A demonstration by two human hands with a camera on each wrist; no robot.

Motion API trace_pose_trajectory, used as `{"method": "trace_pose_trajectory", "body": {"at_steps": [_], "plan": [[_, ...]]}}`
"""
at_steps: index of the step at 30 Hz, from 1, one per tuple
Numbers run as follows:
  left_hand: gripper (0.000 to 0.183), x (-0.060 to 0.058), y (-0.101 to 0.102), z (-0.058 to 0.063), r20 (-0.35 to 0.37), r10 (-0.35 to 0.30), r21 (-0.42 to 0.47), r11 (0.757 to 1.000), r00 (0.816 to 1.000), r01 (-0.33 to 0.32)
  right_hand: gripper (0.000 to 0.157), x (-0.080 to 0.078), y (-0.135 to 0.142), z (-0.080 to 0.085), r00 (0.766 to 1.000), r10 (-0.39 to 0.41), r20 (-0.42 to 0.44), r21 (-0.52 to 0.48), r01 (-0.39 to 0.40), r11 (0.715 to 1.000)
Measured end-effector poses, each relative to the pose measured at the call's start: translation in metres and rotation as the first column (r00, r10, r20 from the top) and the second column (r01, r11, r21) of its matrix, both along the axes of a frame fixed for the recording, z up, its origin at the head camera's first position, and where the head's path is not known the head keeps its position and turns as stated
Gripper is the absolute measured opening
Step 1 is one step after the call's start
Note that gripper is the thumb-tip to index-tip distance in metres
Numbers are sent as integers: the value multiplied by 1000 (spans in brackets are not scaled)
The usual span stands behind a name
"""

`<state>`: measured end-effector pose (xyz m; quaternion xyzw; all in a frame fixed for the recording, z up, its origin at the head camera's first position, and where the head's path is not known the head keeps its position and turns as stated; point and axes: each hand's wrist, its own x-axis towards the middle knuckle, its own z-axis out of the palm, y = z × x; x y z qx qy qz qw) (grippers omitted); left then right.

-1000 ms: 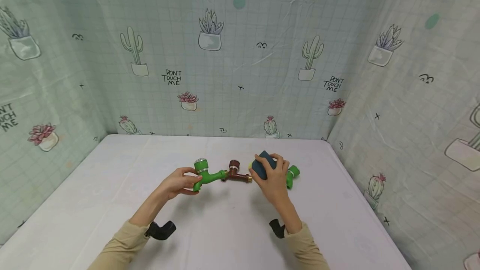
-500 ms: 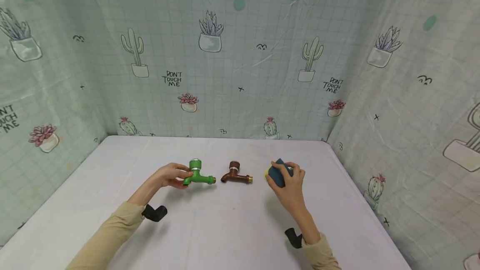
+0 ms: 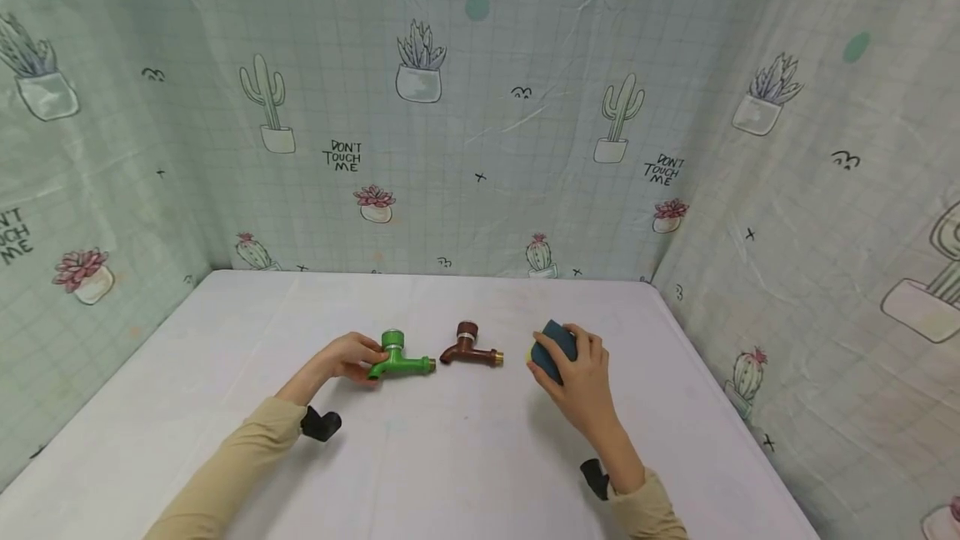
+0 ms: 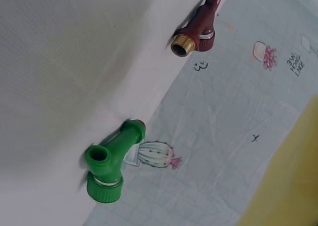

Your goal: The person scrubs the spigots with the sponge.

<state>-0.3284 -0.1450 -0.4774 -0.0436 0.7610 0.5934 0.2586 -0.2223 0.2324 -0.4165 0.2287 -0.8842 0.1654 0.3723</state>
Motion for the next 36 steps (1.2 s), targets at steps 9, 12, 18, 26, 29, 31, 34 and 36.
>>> {"method": "trace_pose_trajectory", "body": {"at_steps": [9, 12, 18, 26, 29, 31, 34, 36], "plan": [[39, 27, 16, 37, -70, 43, -255, 965, 997, -59, 52, 2, -2, 0, 1000, -3, -2, 30, 3, 1000], [39, 29, 16, 40, -99, 42, -267, 961, 994, -67, 50, 2, -2, -1, 1000, -4, 3, 32, 4, 999], [35, 26, 11, 35, -83, 92, -235, 966, 992, -109, 41, 3, -2, -4, 1000, 0, 20, 39, -1, 999], [40, 33, -4, 40, -12, 103, -111, 988, 995, -104, 41, 3, -3, -3, 1000, 10, 20, 18, -10, 1000], [40, 36, -8, 44, -30, 99, -99, 990, 995, -102, 42, 4, -3, -3, 1000, 6, 30, 14, -6, 1000], [38, 37, -9, 47, -72, 102, -111, 988, 992, -110, 43, 5, -3, -2, 999, 3, 35, 8, -4, 1000], [32, 37, -2, 51, -205, 125, -140, 978, 971, -156, 44, 5, -3, -2, 999, 4, 39, 0, -4, 1000], [27, 37, 9, 53, -350, 112, -186, 965, 930, -186, 45, 5, -4, -3, 999, 9, 47, -6, -8, 1000]]}}
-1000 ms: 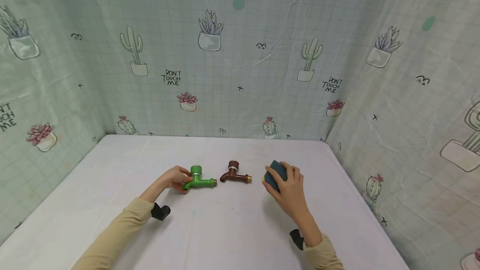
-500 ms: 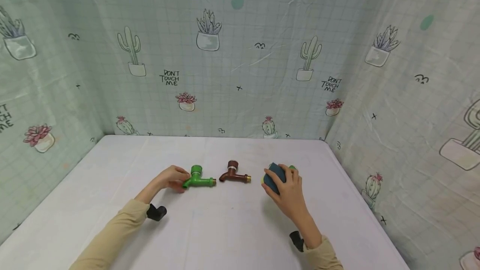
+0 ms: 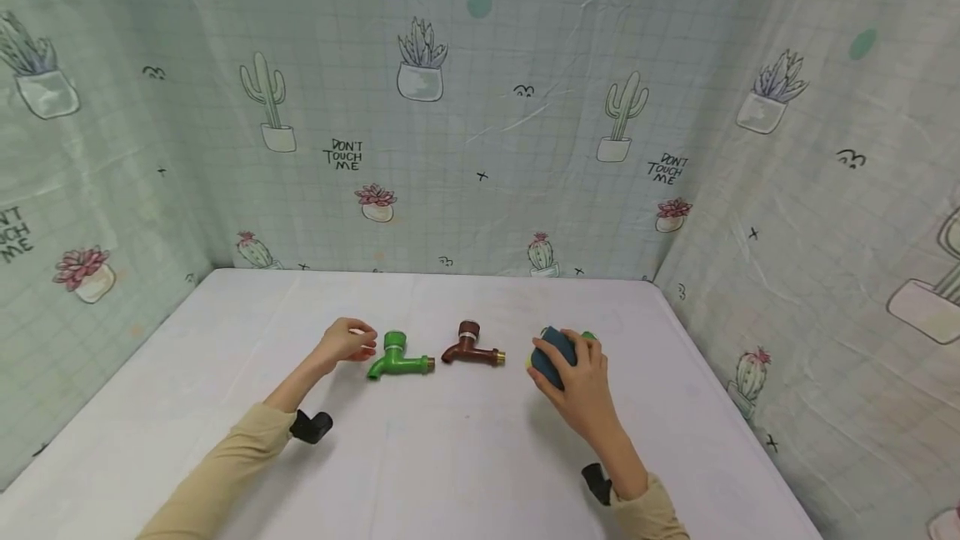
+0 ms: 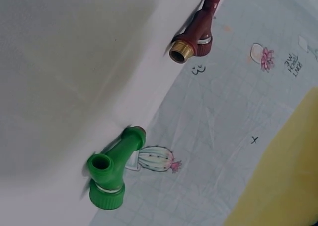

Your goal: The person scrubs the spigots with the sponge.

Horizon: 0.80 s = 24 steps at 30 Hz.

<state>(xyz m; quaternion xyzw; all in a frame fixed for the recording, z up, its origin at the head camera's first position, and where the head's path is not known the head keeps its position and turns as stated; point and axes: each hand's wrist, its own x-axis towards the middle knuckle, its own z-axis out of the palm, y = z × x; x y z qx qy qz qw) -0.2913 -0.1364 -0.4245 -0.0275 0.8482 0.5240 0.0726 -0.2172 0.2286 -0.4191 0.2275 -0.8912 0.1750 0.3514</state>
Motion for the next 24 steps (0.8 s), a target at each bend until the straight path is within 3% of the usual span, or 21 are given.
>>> {"method": "trace_pose_trajectory", "body": {"at_steps": [2, 3, 6, 9, 12, 14, 18, 20, 23, 24], "plan": [[23, 1, 14, 2, -162, -10, -91, 996, 987, -5, 45, 0, -1, 0, 1000, 3, 9, -3, -3, 1000], [21, 1, 22, 2, -241, -30, -137, 991, 970, -4, 46, 0, -1, -1, 1000, 5, 14, -5, -5, 1000], [17, -1, 45, -1, -428, -126, -267, 964, 895, 8, 46, 0, -2, -2, 1000, 6, 23, -10, -6, 1000], [18, -5, 68, -5, -518, -247, -382, 924, 819, 37, 47, 0, -3, -2, 999, 4, 32, -20, -3, 1000], [24, -9, 87, -9, -524, -369, -510, 858, 767, 64, 46, -1, -3, -1, 999, 0, 45, -31, 1, 1000], [28, -11, 97, -12, -509, -434, -587, 807, 743, 69, 46, -1, -4, -1, 998, -1, 55, -35, 3, 999], [29, -17, 111, -18, -485, -536, -725, 688, 691, 24, 46, -1, -5, 0, 998, -4, 68, -42, 7, 999], [32, -21, 115, -22, -462, -572, -777, 629, 678, 1, 46, -1, -5, 0, 998, -5, 69, -44, 8, 999], [43, -25, 117, -27, -402, -620, -842, 540, 674, -5, 46, -1, -5, 0, 998, -1, 70, -50, 4, 999], [48, -29, 116, -34, -409, -638, -852, 524, 652, -22, 46, 0, -6, 0, 997, 2, 71, -51, 2, 999]]}}
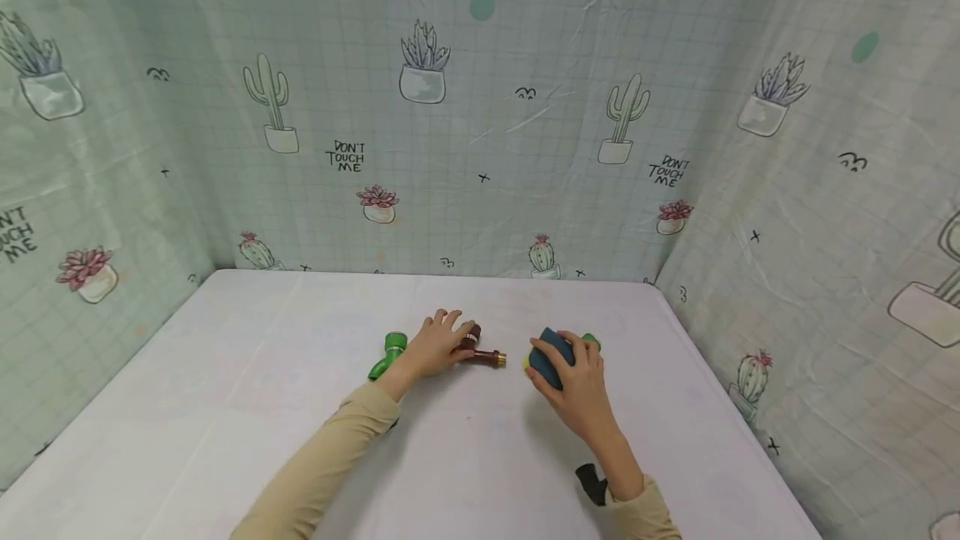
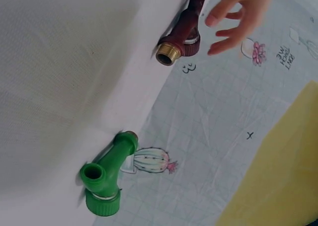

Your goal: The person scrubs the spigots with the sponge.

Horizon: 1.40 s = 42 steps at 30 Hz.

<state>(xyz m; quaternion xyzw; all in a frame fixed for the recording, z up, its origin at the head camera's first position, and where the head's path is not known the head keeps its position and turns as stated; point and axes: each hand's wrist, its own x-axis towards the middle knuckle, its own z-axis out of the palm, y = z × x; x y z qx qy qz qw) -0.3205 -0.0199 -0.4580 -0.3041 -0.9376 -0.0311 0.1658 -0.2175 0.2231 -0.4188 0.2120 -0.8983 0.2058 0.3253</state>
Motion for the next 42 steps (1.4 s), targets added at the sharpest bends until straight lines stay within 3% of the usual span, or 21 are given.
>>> {"method": "trace_pose_trajectory", "body": {"at_steps": [5, 8, 20, 26, 33, 36, 42], "plan": [[60, -2, 5, -8, 41, -4, -69, 998, 999, 7, 46, 1, 1, 0, 1000, 8, -1, -9, -8, 1000], [62, 2, 11, -5, 74, 21, -102, 995, 997, -14, 46, 0, 2, 0, 1000, 5, -4, -7, -5, 1000], [47, 3, 13, -8, -59, 57, -194, 979, 997, -68, 44, 1, 4, 1, 1000, 2, 2, -17, -2, 1000], [43, 1, 13, -9, -141, 50, -266, 960, 989, -87, 43, 2, 5, 1, 1000, -1, 16, -24, 2, 1000], [42, -1, 13, -9, -179, 27, -314, 946, 984, -83, 43, 4, 4, 2, 999, -13, 35, -23, 13, 1000], [44, -1, 13, -8, -231, 8, -309, 948, 973, -81, 43, 4, 3, 3, 1000, -9, 27, -23, 10, 1000], [45, 4, 6, 3, -337, -59, -208, 978, 940, -14, 44, 3, 2, 1, 1000, 3, 4, -20, -2, 1000]]}}
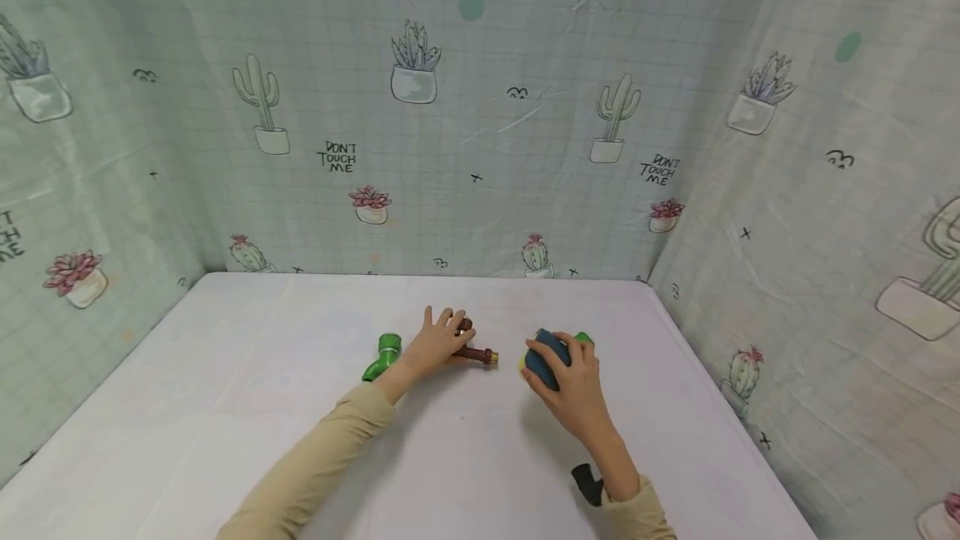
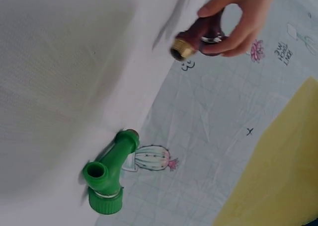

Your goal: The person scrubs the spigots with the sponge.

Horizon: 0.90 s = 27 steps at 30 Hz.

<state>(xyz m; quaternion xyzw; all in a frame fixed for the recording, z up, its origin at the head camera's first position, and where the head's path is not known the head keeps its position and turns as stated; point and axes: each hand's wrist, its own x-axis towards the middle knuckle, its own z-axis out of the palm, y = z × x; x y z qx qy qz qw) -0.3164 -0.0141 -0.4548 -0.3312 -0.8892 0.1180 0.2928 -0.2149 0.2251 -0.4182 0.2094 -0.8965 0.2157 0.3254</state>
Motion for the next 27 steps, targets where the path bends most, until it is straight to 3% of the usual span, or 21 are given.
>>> {"method": "trace_pose_trajectory", "body": {"at_steps": [4, 7, 10, 12, 14, 16, 18, 20, 22, 23, 24, 25, 27], "plan": [[46, 10, -8, 12, 16, -84, 129, 988, 996, 82, 45, -1, 0, -2, 1000, 4, -5, -1, -4, 1000], [49, 17, -14, 18, 51, -175, 276, 949, 983, 154, 45, -3, -1, -2, 1000, 1, 0, -6, -1, 1000], [50, 26, -17, 22, 91, -291, 460, 861, 952, 219, 44, -5, -4, -1, 1000, 9, 5, -34, -9, 999], [50, 32, -18, 25, 129, -381, 598, 766, 916, 234, 43, -6, -7, 0, 1000, 30, 9, -71, -29, 997], [50, 39, -16, 29, 175, -475, 738, 643, 862, 204, 43, -7, -13, 3, 998, 61, 14, -122, -59, 991], [50, 46, -14, 32, 224, -562, 847, 516, 796, 125, 42, -7, -21, 8, 995, 96, 21, -174, -91, 981], [53, 54, -12, 37, 276, -650, 916, 402, 708, 12, 41, -7, -30, 13, 990, 137, 31, -226, -126, 966], [58, 61, -12, 41, 331, -721, 935, 338, 609, -109, 41, -6, -40, 18, 986, 165, 32, -255, -151, 955], [66, 67, -12, 45, 381, -784, 924, 308, 490, -225, 41, -7, -48, 21, 981, 192, 33, -270, -176, 947], [68, 72, -13, 50, 406, -803, 910, 312, 436, -274, 41, -7, -51, 22, 978, 208, 35, -278, -190, 942], [69, 74, -14, 52, 433, -810, 893, 328, 396, -307, 41, -7, -54, 22, 974, 224, 29, -278, -207, 938], [70, 76, -16, 54, 458, -810, 878, 349, 367, -327, 42, -7, -57, 21, 971, 238, 23, -273, -223, 936], [70, 80, -20, 57, 505, -797, 851, 394, 333, -347, 43, -6, -60, 20, 961, 277, 14, -266, -264, 927]]}}
